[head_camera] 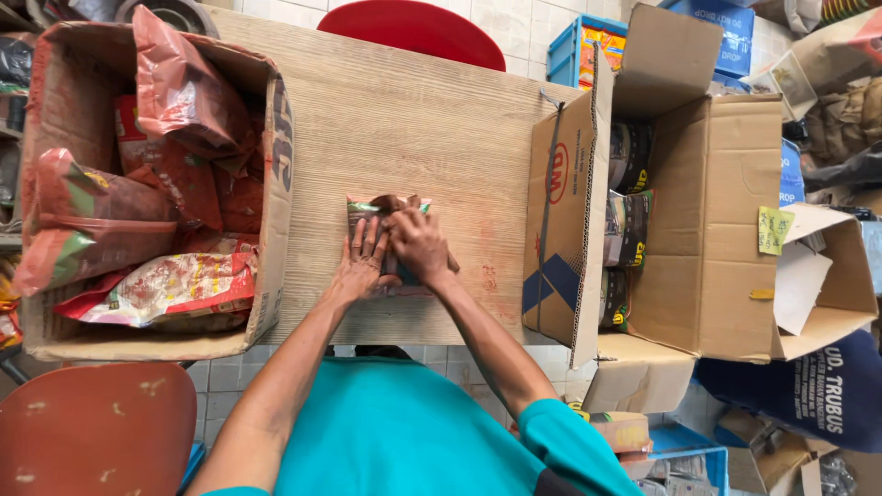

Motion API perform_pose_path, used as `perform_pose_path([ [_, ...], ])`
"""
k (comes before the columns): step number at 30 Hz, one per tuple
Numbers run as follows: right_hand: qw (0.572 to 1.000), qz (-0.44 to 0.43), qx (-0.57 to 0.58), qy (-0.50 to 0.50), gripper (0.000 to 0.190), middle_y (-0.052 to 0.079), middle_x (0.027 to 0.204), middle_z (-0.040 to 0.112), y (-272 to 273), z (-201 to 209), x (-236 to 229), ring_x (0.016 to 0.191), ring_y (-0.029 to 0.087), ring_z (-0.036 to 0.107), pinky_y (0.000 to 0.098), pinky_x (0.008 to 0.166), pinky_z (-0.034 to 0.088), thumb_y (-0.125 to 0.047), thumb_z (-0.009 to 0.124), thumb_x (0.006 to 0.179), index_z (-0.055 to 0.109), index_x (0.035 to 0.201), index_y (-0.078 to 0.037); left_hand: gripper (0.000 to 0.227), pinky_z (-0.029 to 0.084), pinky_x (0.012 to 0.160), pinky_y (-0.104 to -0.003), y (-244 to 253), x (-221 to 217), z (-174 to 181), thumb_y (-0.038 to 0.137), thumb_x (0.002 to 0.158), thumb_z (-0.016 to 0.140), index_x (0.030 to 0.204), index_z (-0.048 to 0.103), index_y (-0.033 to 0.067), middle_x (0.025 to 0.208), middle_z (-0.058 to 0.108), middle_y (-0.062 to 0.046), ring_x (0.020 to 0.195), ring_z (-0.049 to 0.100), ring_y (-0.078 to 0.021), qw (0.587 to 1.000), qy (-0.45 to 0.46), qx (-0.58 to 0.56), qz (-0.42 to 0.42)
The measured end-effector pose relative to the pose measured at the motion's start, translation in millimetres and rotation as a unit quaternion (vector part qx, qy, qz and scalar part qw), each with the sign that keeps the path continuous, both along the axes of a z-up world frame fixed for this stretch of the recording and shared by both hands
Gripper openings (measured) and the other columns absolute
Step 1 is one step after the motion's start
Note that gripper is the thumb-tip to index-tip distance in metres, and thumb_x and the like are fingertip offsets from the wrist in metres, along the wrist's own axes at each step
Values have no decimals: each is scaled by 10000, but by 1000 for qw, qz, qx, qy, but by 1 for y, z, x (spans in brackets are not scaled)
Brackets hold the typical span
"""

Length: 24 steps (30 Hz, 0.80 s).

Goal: The person sorts various packaged bags from a cardboard box onto a wooden table, flattening and arranging them by hand, and then places some bags back into boxes.

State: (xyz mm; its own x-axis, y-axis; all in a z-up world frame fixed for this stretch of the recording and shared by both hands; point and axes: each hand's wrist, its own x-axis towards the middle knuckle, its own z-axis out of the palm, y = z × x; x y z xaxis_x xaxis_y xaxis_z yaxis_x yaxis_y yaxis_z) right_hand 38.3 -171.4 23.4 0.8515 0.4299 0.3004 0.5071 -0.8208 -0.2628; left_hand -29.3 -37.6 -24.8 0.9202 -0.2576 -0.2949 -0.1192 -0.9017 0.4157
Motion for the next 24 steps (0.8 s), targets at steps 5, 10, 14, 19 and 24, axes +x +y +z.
perform_pose_path([
  [5,944,-193,27,267,269,82,1000,667,2,7,59,881,420,682,536,737,584,-449,581,831,689,1043,-325,1167,74,1175,-636,2,9,13,756,714,552,1586,-42,257,1642,-157,-100,1492,-170,-363,1000,8,-26,15],
  [10,978,-198,16,67,213,318,1094,601,21,9,-6,860,535,635,584,687,557,-217,579,855,690,973,-80,1182,86,1182,-615,5,2,9,771,695,541,1585,-45,259,1642,-163,-96,1497,-159,-356,1000,-5,-22,18],
  [14,992,-118,-46,17,370,3,1161,572,-3,-7,-25,991,337,609,494,785,554,-431,601,814,615,1163,-310,1161,101,1172,-631,-2,2,5,704,708,611,1584,12,233,1644,-156,-109,1495,-169,-368,1000,2,-26,14],
  [19,979,-124,35,155,287,79,1038,617,4,12,22,888,450,629,566,774,561,-329,578,839,659,1093,-224,1171,95,1167,-637,2,6,9,769,713,554,1593,-21,255,1647,-142,-110,1496,-161,-371,999,-1,-36,21],
  [24,981,-177,-66,-32,343,-45,1194,538,30,-2,-51,1050,292,571,464,790,567,-427,563,893,599,1230,-370,1049,178,1173,-601,3,-1,4,625,784,606,1578,78,187,1647,-154,-111,1501,-164,-364,1000,-24,4,4],
])
